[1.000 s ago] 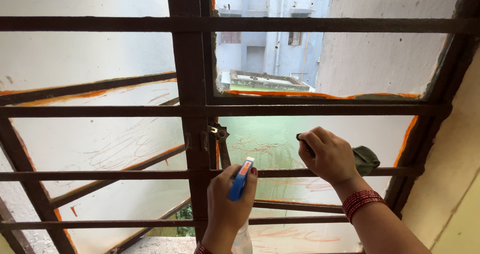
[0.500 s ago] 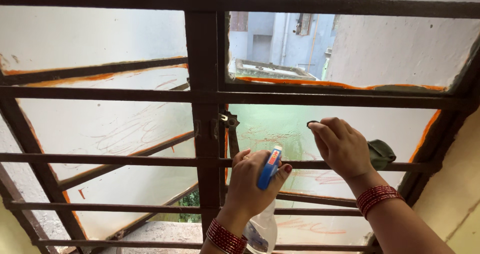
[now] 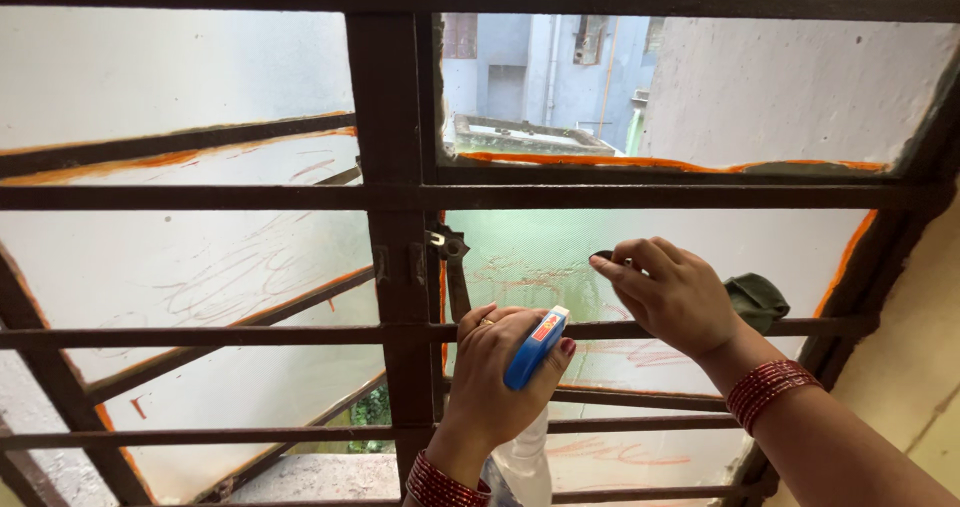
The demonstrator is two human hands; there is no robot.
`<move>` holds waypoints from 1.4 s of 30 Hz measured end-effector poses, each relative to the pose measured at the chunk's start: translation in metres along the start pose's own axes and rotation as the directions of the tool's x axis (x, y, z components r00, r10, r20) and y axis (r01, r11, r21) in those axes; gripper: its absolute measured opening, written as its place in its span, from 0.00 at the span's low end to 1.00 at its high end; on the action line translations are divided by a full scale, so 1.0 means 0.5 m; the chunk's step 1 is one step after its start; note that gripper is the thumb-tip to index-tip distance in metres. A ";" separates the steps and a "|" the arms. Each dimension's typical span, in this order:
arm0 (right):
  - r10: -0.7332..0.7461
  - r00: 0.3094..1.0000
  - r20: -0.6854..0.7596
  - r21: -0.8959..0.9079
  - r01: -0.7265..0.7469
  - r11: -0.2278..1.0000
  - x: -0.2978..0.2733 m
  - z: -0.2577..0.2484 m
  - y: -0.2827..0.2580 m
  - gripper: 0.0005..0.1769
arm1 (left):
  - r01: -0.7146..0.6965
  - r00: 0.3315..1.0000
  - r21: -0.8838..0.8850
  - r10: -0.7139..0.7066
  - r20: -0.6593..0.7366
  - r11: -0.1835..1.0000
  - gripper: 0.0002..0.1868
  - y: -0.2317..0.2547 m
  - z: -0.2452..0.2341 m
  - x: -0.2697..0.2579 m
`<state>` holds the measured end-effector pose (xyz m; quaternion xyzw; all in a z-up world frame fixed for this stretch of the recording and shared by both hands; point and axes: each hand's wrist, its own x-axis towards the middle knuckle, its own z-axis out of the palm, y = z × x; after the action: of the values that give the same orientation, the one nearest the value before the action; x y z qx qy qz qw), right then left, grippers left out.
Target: The person sprays a cleaning solution onto a window pane and wipes it with a cloth. The person repeatedly sprays and wipes the same area of the window throughout the clip.
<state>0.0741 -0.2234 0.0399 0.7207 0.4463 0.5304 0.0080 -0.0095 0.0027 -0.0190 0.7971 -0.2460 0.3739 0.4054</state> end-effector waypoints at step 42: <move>0.446 0.854 -0.268 -0.156 -0.495 0.855 -0.011 0.006 -0.042 0.23 | -0.027 1.000 0.055 0.028 -0.008 0.998 0.16 -0.026 0.010 -0.011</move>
<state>0.0627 -0.2129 0.0243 0.7389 0.1920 0.6391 -0.0933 -0.0017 0.0064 -0.0311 0.8028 -0.2449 0.3893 0.3794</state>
